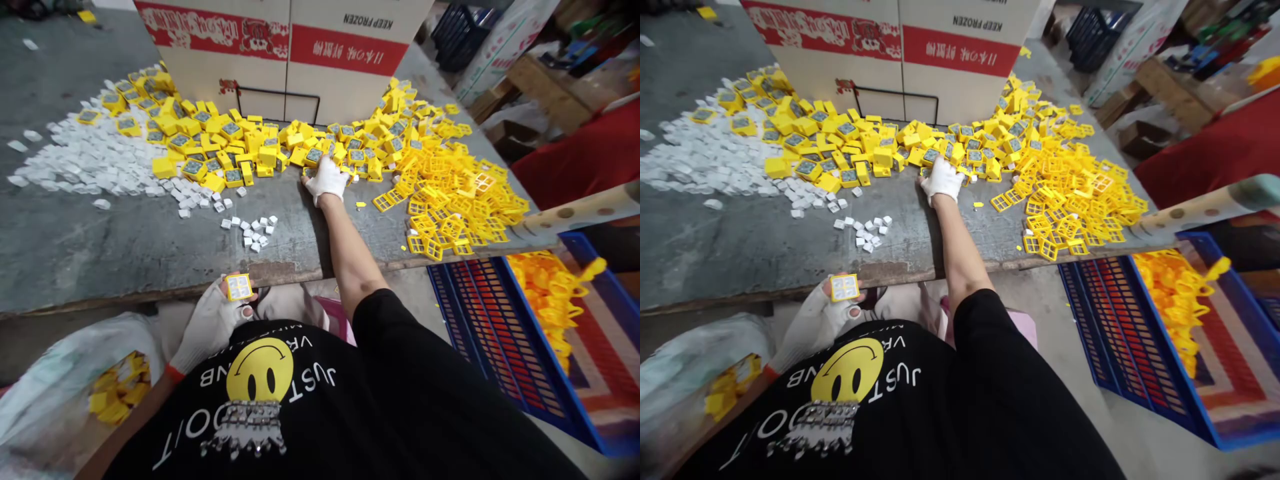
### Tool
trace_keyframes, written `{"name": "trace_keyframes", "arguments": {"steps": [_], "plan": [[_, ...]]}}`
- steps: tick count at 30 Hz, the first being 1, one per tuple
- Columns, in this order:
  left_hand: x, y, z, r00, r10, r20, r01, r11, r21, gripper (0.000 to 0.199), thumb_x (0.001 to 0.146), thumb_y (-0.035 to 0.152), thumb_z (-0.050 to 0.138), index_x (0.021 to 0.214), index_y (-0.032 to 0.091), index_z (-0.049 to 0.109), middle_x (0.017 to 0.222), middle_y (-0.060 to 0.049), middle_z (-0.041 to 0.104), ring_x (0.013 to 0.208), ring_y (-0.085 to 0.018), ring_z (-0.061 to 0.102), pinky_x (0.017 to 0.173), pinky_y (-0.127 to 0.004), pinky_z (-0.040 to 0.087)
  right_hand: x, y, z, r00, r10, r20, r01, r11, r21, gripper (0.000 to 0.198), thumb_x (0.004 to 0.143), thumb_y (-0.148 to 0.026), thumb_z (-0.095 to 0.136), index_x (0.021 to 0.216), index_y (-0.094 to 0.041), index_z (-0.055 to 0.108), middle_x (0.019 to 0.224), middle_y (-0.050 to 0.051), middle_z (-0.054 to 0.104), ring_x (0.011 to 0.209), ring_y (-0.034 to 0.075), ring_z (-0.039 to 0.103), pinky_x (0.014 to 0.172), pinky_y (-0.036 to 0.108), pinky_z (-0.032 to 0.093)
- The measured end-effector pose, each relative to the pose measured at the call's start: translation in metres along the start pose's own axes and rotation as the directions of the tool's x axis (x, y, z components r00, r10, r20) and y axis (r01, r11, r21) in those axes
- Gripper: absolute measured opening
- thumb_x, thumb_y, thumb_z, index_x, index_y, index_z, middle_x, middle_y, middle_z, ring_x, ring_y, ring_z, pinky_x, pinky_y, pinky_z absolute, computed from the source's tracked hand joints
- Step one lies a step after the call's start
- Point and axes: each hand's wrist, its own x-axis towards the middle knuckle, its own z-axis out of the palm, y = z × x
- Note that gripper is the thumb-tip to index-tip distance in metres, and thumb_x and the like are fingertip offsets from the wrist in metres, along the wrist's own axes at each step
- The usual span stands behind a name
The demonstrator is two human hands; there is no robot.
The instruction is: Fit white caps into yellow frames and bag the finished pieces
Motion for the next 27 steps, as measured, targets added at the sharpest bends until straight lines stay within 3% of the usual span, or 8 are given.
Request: {"name": "trace_keyframes", "arguments": {"steps": [4,7,9,12,15,18,22,27], "plan": [[-0.006,0.005,0.003,0.999,-0.012,-0.042,0.011,1.000,-0.015,0.047,0.089,0.045,0.101,0.124,0.023,0.078,0.114,-0.012,0.087,0.091,-0.027,0.085,0.065,-0.030,0.065,-0.027,0.018,-0.010,0.975,-0.108,0.195,0.018,0.909,0.416,0.019,0.094,-0.029,0.086,0.108,-0.021,0.075,0.123,0.013,0.089,0.115,0.030,0.083,0.111,0.045,0.065],[-0.008,0.007,0.006,0.999,-0.027,-0.021,0.026,0.997,-0.070,0.046,0.089,0.040,0.100,0.124,0.021,0.077,0.110,-0.010,0.086,0.085,-0.025,0.083,0.063,-0.029,0.063,-0.062,0.035,-0.020,0.893,-0.212,0.396,-0.122,0.734,0.668,0.032,0.085,-0.041,0.096,0.085,-0.022,0.069,0.082,0.002,0.081,0.078,0.019,0.075,0.077,0.030,0.062],[-0.008,0.006,0.008,0.999,-0.036,0.000,0.036,0.995,-0.093,0.045,0.090,0.040,0.099,0.123,0.021,0.076,0.109,-0.010,0.085,0.084,-0.025,0.083,0.062,-0.029,0.063,-0.080,0.043,-0.027,0.860,-0.205,0.468,-0.192,0.719,0.668,0.042,0.083,-0.050,0.099,0.080,-0.023,0.067,0.066,-0.004,0.070,0.062,0.015,0.065,0.061,0.024,0.050],[-0.009,0.003,0.011,0.998,-0.056,0.017,0.057,0.994,-0.090,0.041,0.093,0.040,0.096,0.123,0.021,0.075,0.113,-0.011,0.086,0.085,-0.025,0.083,0.062,-0.028,0.063,-0.090,0.049,-0.034,0.885,-0.068,0.461,-0.213,0.820,0.530,0.044,0.092,-0.049,0.093,0.074,-0.024,0.063,0.057,-0.006,0.058,0.052,0.014,0.060,0.055,0.025,0.039],[-0.012,0.002,0.016,0.997,-0.068,0.026,0.070,0.994,-0.085,0.036,0.097,0.038,0.092,0.123,0.020,0.074,0.114,-0.011,0.086,0.084,-0.024,0.084,0.062,-0.028,0.063,-0.085,0.053,-0.041,0.922,0.023,0.387,-0.148,0.944,0.296,0.034,0.103,-0.040,0.081,0.077,-0.022,0.070,0.065,-0.001,0.066,0.065,0.020,0.072,0.064,0.028,0.049],[-0.015,0.003,0.021,0.998,-0.056,0.022,0.057,0.995,-0.078,0.032,0.100,0.037,0.088,0.123,0.020,0.073,0.112,-0.011,0.086,0.083,-0.024,0.084,0.061,-0.028,0.063,-0.082,0.053,-0.048,0.963,-0.085,0.255,0.067,0.995,0.077,0.019,0.107,-0.030,0.072,0.105,-0.018,0.086,0.106,0.011,0.088,0.107,0.030,0.084,0.093,0.037,0.063],[-0.019,0.003,0.025,0.999,-0.024,0.024,0.026,0.995,-0.092,0.031,0.104,0.041,0.085,0.123,0.020,0.073,0.111,-0.010,0.085,0.080,-0.021,0.082,0.061,-0.027,0.061,-0.089,0.037,-0.055,0.916,-0.208,0.342,0.263,0.957,-0.122,0.048,0.107,-0.040,0.077,0.150,-0.018,0.082,0.146,0.018,0.086,0.135,0.039,0.081,0.118,0.052,0.062],[-0.024,0.004,0.029,0.999,0.024,0.032,-0.021,0.994,-0.110,0.032,0.107,0.042,0.085,0.127,0.021,0.074,0.111,-0.010,0.085,0.081,-0.021,0.081,0.061,-0.027,0.059,-0.121,0.013,-0.059,0.856,-0.353,0.379,0.432,0.890,-0.146,0.062,0.103,-0.038,0.082,0.159,-0.010,0.076,0.155,0.027,0.079,0.147,0.048,0.075,0.129,0.068,0.055]]}}
